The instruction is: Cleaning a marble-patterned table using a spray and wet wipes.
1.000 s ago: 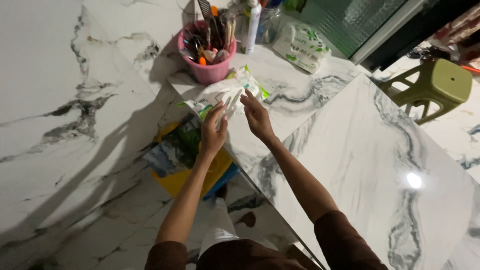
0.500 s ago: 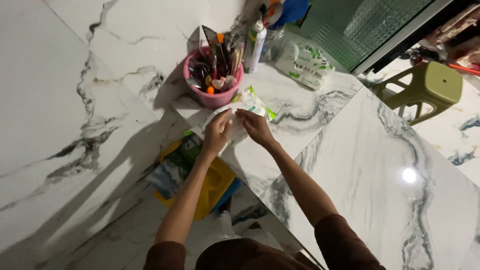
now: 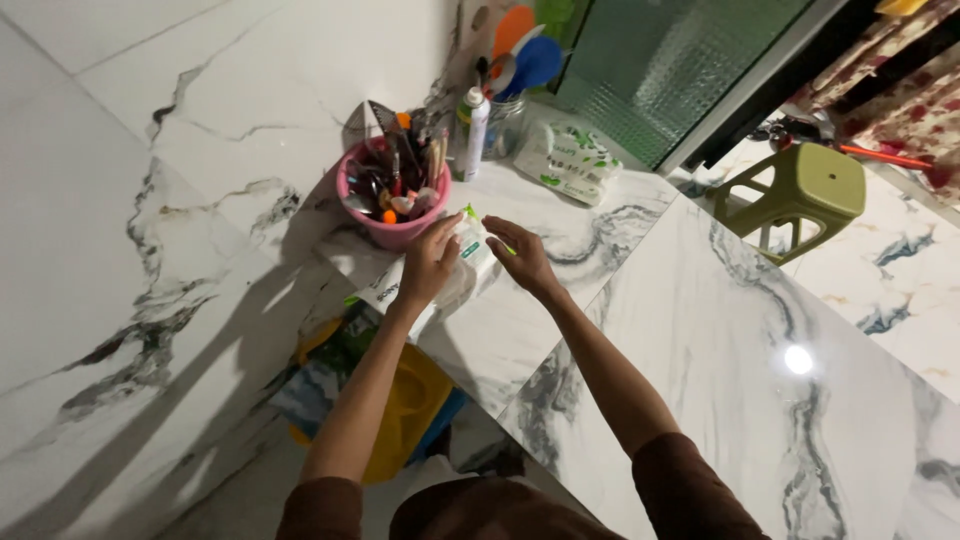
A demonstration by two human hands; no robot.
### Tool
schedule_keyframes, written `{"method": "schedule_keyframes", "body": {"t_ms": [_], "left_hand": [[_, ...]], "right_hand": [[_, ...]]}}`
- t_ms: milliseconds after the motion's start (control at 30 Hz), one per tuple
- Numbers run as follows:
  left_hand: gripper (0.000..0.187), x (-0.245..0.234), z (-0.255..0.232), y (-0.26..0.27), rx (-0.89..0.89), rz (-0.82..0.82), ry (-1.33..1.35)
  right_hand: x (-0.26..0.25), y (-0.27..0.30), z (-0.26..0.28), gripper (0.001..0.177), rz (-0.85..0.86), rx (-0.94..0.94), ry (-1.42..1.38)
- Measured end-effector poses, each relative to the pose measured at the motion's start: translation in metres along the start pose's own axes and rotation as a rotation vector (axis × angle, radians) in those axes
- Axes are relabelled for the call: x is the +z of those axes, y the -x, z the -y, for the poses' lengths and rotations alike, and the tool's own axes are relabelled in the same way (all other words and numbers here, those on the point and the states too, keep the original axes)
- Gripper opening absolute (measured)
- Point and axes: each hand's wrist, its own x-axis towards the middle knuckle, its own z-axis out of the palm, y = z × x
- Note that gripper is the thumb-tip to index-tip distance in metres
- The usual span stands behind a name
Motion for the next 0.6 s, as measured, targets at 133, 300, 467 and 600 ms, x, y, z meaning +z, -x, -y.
{"method": "schedule_keyframes", "body": {"t_ms": [133,300,467,600], "left_hand": [[0.038,0.017,-0.003,-0.019,0.033,-0.040,-0.069],[0.042,0.041,0.017,-0.039,0.015,-0.062,0.044],[0.044,0.063,0.027,-0.047,-0.040,-0.102,-0.024],[0.049,0.079,0.075,-0.056,0.021,-0.179,-0.170]], "right_hand": [[-0.030,0.001,0.012,0.046,-0.065,0.007,0.056],[-0.061,-0.002,0.019,0.046,-0.126,-0.038,0.117],[-0.067,-0.018,0.019,0.045,-0.163,-0.028,0.193],[-0.068,-0.045,0.006,0.043,-0.157,-0.048,0.209]]}}
